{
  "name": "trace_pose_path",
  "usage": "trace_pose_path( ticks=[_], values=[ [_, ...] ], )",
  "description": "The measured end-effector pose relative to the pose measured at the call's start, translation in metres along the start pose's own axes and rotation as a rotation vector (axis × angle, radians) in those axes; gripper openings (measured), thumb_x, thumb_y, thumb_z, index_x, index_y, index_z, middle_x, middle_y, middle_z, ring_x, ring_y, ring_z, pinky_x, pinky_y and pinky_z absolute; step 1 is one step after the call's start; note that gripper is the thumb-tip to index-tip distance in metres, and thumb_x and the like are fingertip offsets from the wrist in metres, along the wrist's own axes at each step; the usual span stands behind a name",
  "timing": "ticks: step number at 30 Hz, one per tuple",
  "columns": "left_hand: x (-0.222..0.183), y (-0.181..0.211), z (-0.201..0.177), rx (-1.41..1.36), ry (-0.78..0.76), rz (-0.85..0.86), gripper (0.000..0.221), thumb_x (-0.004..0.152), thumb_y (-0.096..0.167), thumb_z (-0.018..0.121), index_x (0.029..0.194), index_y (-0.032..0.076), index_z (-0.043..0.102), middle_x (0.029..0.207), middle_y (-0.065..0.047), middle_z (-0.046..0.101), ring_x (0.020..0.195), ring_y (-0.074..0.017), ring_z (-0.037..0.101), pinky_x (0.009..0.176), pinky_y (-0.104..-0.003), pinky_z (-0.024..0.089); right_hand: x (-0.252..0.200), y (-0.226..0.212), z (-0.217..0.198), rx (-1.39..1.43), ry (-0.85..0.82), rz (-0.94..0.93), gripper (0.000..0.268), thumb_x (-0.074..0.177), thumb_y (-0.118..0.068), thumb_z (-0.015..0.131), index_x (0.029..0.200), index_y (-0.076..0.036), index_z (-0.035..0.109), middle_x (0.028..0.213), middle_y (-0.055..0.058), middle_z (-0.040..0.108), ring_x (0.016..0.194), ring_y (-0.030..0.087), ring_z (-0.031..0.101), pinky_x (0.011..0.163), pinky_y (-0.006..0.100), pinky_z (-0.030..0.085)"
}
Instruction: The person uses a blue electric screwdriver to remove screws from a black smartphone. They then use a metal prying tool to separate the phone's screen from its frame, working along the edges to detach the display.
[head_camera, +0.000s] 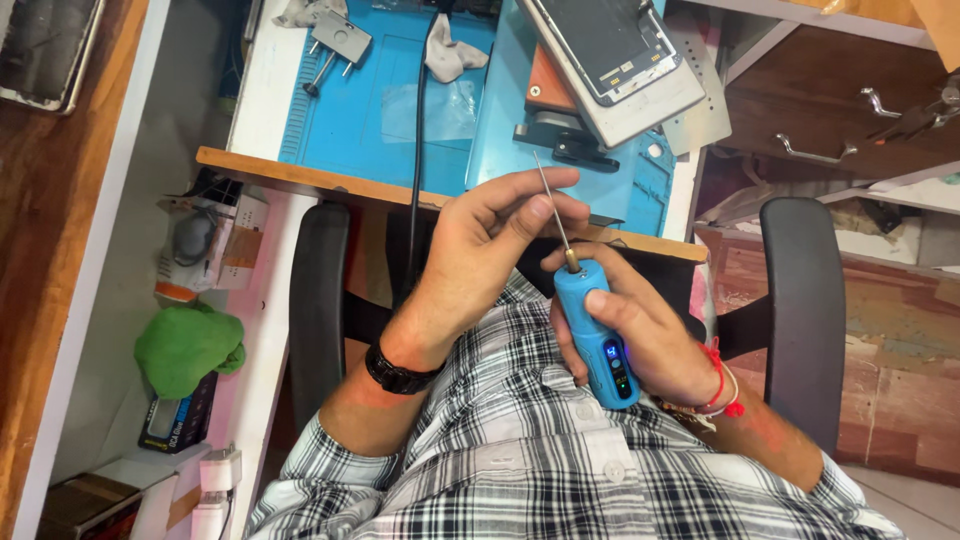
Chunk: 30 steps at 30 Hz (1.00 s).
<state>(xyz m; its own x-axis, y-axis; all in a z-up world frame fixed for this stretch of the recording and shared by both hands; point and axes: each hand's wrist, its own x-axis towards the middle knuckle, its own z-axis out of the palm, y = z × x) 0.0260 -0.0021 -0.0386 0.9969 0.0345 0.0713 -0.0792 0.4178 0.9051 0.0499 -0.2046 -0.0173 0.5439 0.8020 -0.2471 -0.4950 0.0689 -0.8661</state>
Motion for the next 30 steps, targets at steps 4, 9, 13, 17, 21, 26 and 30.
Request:
trace_pose_path(
  ticks=[4, 9, 13, 17, 21, 26, 30],
  values=[
    [0.000, 0.003, -0.002, -0.027, -0.005, -0.004, 0.043, 0.110, 0.025, 0.058, 0.141, -0.004, 0.059, 0.117, -0.014, 0.074, 0.111, -0.0209, 0.072, 0.100, -0.034, 0.061, 0.000, 0.003, -0.001, -0.022, 0.014, 0.014, 0.055, 0.101, -0.037, 0.054, 0.141, -0.002, 0.042, 0.087, 0.014, 0.061, 0.059, 0.019, 0.062, 0.052, 0.031, 0.053],
    [0.001, 0.005, -0.003, -0.058, 0.011, -0.029, 0.045, 0.108, 0.024, 0.059, 0.142, -0.005, 0.058, 0.118, -0.016, 0.074, 0.112, -0.0233, 0.073, 0.100, -0.036, 0.062, 0.000, 0.002, -0.001, -0.040, 0.011, 0.022, 0.056, 0.101, -0.038, 0.053, 0.142, -0.002, 0.042, 0.086, 0.013, 0.061, 0.059, 0.018, 0.062, 0.052, 0.031, 0.053],
    [0.002, 0.007, -0.001, -0.058, 0.031, -0.037, 0.047, 0.107, 0.024, 0.059, 0.143, -0.007, 0.056, 0.121, -0.019, 0.073, 0.113, -0.0259, 0.073, 0.100, -0.038, 0.062, 0.001, 0.002, 0.000, -0.040, 0.006, 0.024, 0.056, 0.101, -0.038, 0.052, 0.143, -0.002, 0.041, 0.086, 0.013, 0.061, 0.059, 0.018, 0.062, 0.052, 0.031, 0.053],
    [0.004, 0.014, 0.000, -0.254, -0.013, 0.009, 0.061, 0.112, 0.036, 0.050, 0.153, -0.009, 0.043, 0.143, -0.027, 0.060, 0.134, -0.0358, 0.061, 0.117, -0.048, 0.052, 0.001, 0.000, 0.000, -0.057, -0.007, 0.005, 0.053, 0.103, -0.034, 0.051, 0.144, -0.002, 0.042, 0.085, 0.013, 0.061, 0.058, 0.017, 0.061, 0.052, 0.030, 0.052],
    [0.006, 0.026, 0.002, -0.605, -0.117, 0.048, 0.087, 0.109, 0.062, 0.024, 0.166, -0.004, 0.023, 0.168, -0.025, 0.033, 0.158, -0.0352, 0.034, 0.135, -0.047, 0.028, 0.003, -0.004, -0.001, -0.181, -0.007, 0.030, 0.050, 0.101, -0.028, 0.052, 0.142, -0.002, 0.044, 0.085, 0.010, 0.060, 0.058, 0.015, 0.060, 0.053, 0.028, 0.052],
    [0.012, 0.040, 0.009, -0.783, -0.116, 0.131, 0.096, 0.101, 0.073, 0.019, 0.171, 0.007, 0.013, 0.172, -0.021, 0.018, 0.161, -0.0342, 0.020, 0.136, -0.044, 0.018, 0.003, -0.013, -0.001, -0.484, 0.043, 0.076, 0.047, 0.099, -0.025, 0.052, 0.140, -0.004, 0.046, 0.072, 0.007, 0.060, 0.057, 0.012, 0.060, 0.053, 0.027, 0.050],
    [0.017, 0.050, 0.007, -0.929, -0.074, 0.132, 0.097, 0.099, 0.075, 0.018, 0.171, 0.009, 0.013, 0.174, -0.020, 0.016, 0.160, -0.0352, 0.018, 0.134, -0.046, 0.019, 0.001, -0.018, 0.002, -0.719, 0.059, 0.040, 0.048, 0.096, -0.028, 0.053, 0.139, -0.006, 0.048, 0.065, 0.007, 0.062, 0.055, 0.013, 0.062, 0.055, 0.030, 0.051]
  ],
)
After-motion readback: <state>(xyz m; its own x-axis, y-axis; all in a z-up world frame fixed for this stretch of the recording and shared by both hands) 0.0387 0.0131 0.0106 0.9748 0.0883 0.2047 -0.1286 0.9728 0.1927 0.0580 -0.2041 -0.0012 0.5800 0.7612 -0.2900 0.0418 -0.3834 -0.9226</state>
